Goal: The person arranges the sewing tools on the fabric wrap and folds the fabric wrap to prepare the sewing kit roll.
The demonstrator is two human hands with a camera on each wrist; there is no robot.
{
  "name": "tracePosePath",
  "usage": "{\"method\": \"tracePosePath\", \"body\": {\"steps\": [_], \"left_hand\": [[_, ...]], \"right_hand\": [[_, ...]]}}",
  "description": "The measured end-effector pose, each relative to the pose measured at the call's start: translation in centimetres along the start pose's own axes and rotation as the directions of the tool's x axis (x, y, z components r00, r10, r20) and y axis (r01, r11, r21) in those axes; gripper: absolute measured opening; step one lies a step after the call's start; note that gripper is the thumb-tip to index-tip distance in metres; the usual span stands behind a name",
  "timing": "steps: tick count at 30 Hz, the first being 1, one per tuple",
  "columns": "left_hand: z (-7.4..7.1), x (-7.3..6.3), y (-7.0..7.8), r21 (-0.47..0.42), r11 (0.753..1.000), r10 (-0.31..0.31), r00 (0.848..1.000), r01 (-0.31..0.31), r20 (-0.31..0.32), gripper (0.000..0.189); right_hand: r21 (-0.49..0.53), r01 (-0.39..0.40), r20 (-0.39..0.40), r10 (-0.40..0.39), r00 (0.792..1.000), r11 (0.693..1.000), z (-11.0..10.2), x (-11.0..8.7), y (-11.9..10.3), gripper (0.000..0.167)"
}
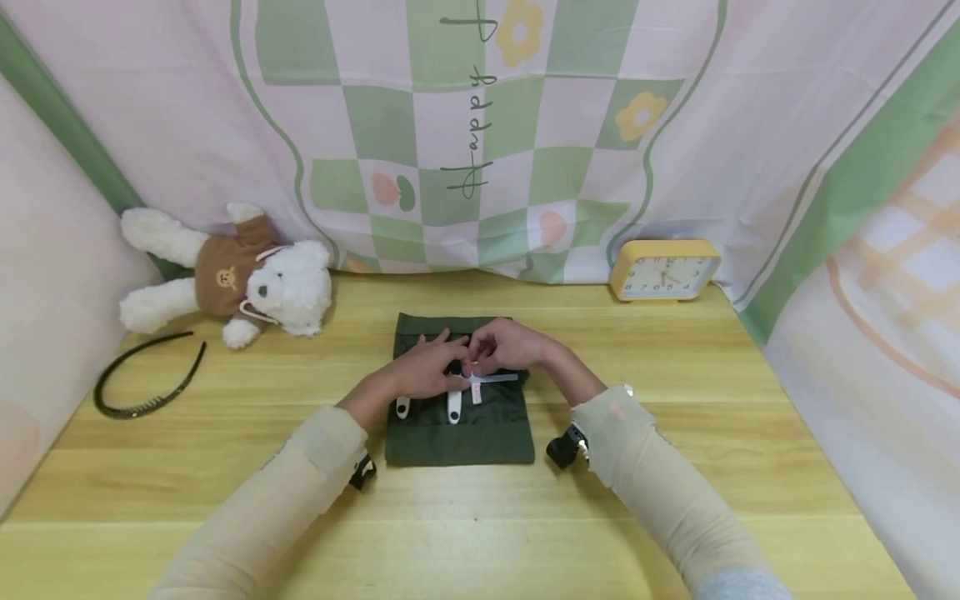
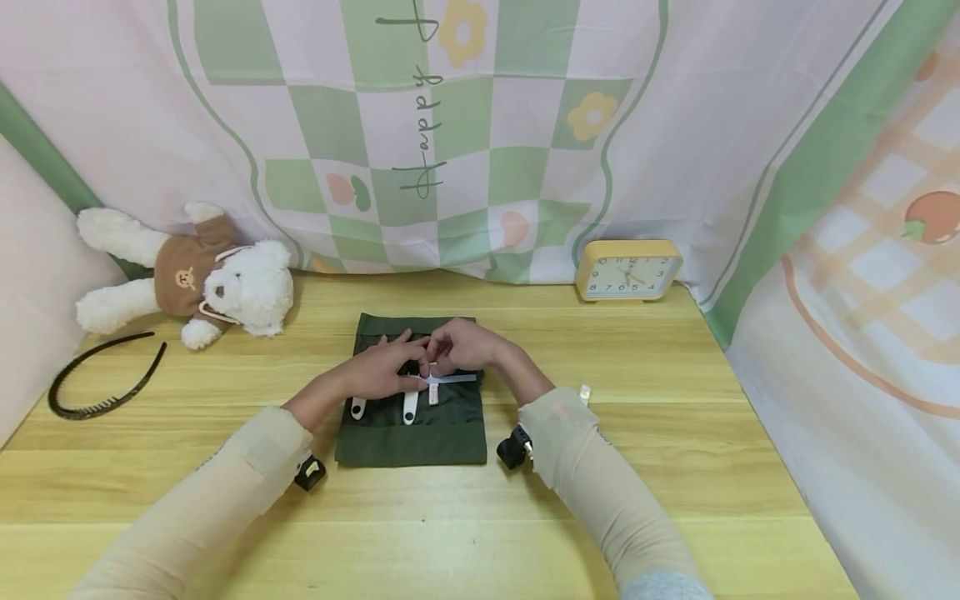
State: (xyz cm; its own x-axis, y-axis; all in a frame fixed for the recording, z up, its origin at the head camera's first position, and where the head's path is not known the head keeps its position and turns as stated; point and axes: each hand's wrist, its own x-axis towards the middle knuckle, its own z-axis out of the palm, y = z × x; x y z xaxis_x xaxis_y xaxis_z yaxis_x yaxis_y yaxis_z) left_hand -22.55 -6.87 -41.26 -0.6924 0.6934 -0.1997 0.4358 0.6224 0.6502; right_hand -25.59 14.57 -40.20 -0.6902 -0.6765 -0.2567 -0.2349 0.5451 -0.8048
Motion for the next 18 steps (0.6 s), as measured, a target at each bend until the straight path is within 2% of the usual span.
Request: {"method": "tracePosePath", "body": {"steps": [6, 9, 13, 18], "left_hand": [[0.0, 0.0, 0.1, -0.002, 1.0, -0.004, 1.0, 0.004, 0.002, 0.007], [-0.1, 0.0, 0.2, 0.003, 1.0, 0.001, 1.0, -0.001, 0.001, 0.007], [-0.2, 0.1, 0.3, 0.019, 1.0, 0.008, 1.0, -0.007, -0.005, 0.008], [-0.1, 0.2, 0.3, 0.032, 0.999, 0.011, 1.0, -0.01, -0.029, 0.007]], "right_hand": [[0.01, 0.014, -0.01, -0.014, 1.0, 1.0, -0.3, -0.3, 0.1, 0.017], [0.014, 0.032, -0.045, -0.032, 0.998, 0.999, -0.4, -0.6, 0.2, 0.019], [-0.013, 0.067, -0.129, -0.068, 0.989, 0.998, -0.8, -1.2, 0.6, 0.018], [-0.011, 0.119, -0.245, -0.118, 0.962, 0.993, -1.7, -2.3, 1.3, 0.021]]}}
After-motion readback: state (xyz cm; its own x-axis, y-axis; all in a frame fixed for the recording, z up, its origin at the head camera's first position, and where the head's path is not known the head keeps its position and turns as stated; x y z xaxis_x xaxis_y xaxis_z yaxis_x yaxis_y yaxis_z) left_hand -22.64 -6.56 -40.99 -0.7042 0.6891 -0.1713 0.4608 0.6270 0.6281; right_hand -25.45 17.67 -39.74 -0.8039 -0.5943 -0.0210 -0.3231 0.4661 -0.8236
